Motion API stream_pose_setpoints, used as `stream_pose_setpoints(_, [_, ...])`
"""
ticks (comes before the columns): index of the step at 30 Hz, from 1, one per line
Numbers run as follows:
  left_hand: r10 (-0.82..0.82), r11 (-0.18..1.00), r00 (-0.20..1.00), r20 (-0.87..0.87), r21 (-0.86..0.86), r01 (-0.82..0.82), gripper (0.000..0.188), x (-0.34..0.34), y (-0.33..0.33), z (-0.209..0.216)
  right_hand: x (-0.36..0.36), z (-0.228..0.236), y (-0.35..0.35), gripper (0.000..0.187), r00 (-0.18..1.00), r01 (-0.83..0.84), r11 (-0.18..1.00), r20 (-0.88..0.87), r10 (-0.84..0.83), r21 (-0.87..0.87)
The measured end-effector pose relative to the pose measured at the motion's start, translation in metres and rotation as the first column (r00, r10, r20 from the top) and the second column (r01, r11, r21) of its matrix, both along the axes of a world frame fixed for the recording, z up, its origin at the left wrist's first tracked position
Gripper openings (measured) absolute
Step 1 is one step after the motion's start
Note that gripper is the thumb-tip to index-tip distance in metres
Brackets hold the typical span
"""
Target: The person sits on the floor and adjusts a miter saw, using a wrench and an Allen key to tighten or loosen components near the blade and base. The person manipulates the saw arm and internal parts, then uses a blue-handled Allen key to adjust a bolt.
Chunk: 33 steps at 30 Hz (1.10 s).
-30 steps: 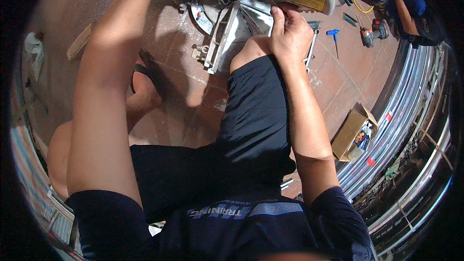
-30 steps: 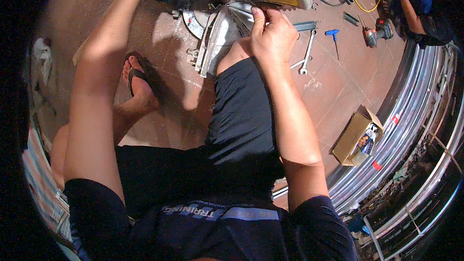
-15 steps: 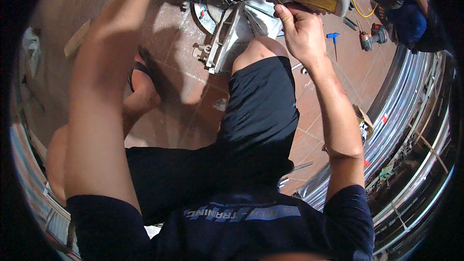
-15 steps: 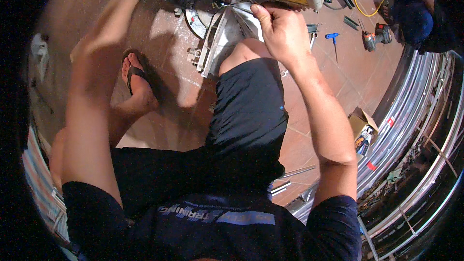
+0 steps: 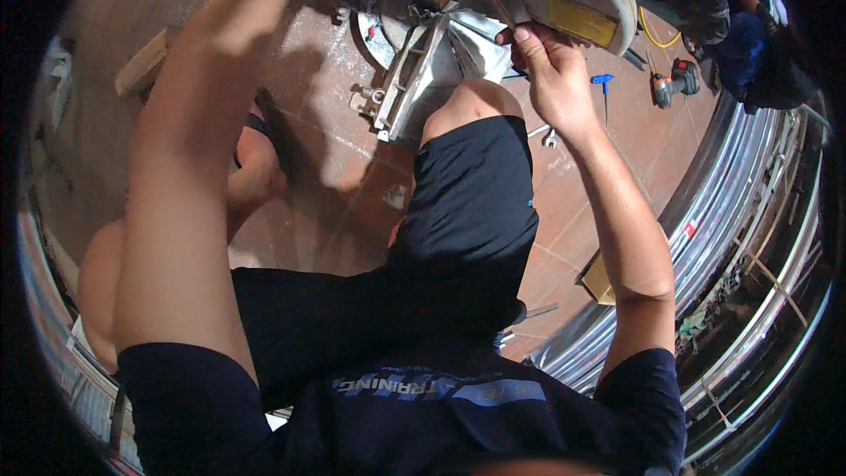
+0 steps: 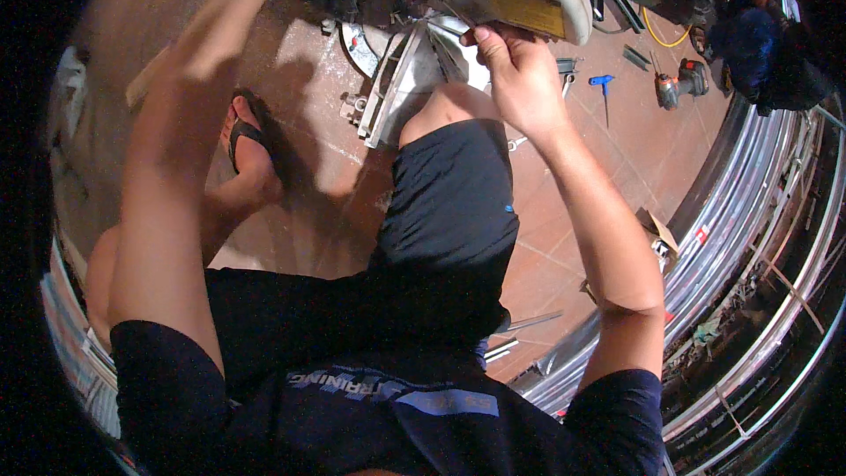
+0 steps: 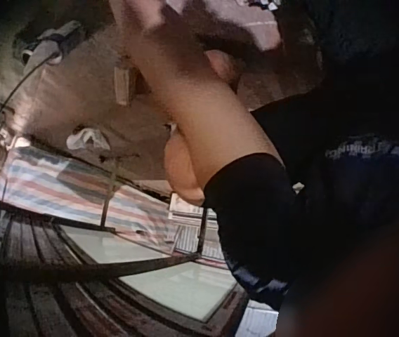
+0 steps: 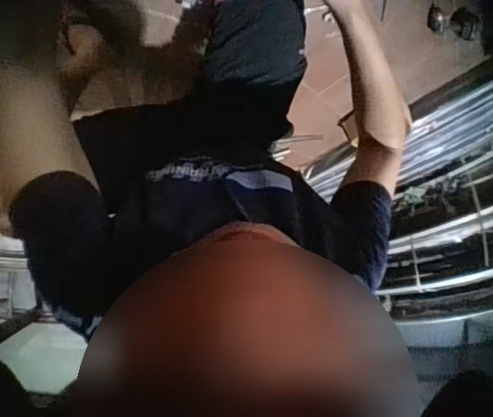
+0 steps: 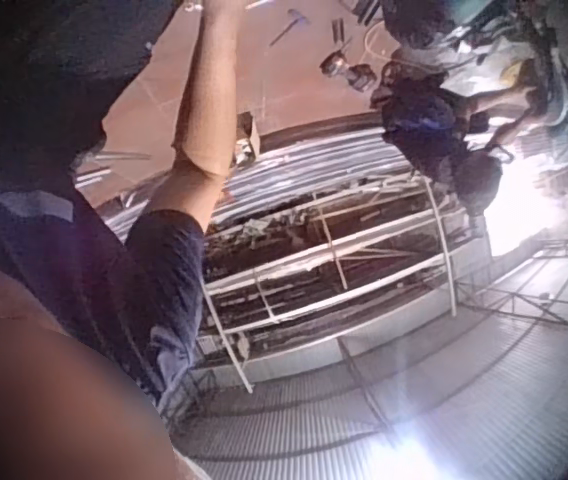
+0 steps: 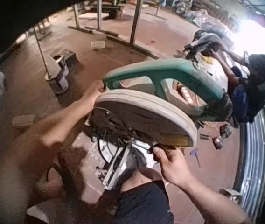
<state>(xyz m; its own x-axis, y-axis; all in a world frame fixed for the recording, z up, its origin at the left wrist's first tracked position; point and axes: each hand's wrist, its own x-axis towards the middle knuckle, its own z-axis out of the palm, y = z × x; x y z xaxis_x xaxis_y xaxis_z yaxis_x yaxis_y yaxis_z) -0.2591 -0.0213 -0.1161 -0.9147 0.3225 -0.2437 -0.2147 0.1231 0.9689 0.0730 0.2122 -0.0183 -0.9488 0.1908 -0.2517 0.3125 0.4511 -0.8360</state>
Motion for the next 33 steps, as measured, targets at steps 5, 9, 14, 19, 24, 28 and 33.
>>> stream_pose_setpoints(5, [0.158, 0.868, 0.832, 0.532, 0.326, -0.374, 0.031, -0.001, 0.009, -0.005, 0.006, -0.01, -0.02, 0.04, 0.986, 0.166, 0.979, -0.032, -0.163, 0.118])
stream_pose_setpoints(9, [-0.185, 0.98, 0.977, -0.105, 0.06, 0.191, 0.029, -0.006, -0.007, -0.013, 0.004, -0.004, -0.027, 0.041, 0.978, 0.208, 0.957, -0.029, -0.206, 0.2])
stream_pose_setpoints(14, [0.023, 0.92, 0.934, 0.357, 0.357, -0.16, 0.03, 0.001, -0.003, -0.016, 0.004, 0.008, -0.016, 0.046, 0.992, 0.115, 0.953, 0.022, -0.126, 0.281])
stream_pose_setpoints(19, [-0.058, 0.961, 0.989, 0.135, 0.276, 0.019, 0.032, 0.016, -0.005, 0.012, -0.001, 0.008, -0.007, 0.051, 1.0, -0.014, 0.951, 0.029, 0.005, 0.309])
stream_pose_setpoints(24, [-0.141, 0.987, 0.977, -0.16, 0.057, 0.152, 0.024, 0.028, -0.008, 0.027, -0.007, 0.0, 0.003, 0.058, 0.996, -0.085, 0.976, 0.035, 0.079, 0.202])
stream_pose_setpoints(28, [-0.24, 0.883, 0.854, -0.462, -0.469, -0.006, 0.021, 0.045, 0.006, 0.045, -0.005, 0.019, 0.019, 0.06, 0.968, -0.057, 0.998, 0.248, 0.046, 0.038])
stream_pose_setpoints(33, [-0.354, 0.708, 0.845, -0.401, -0.705, -0.037, 0.035, 0.074, 0.026, 0.076, 0.063, 0.055, 0.007, 0.054, 0.828, -0.219, 0.905, 0.56, -0.024, 0.363])
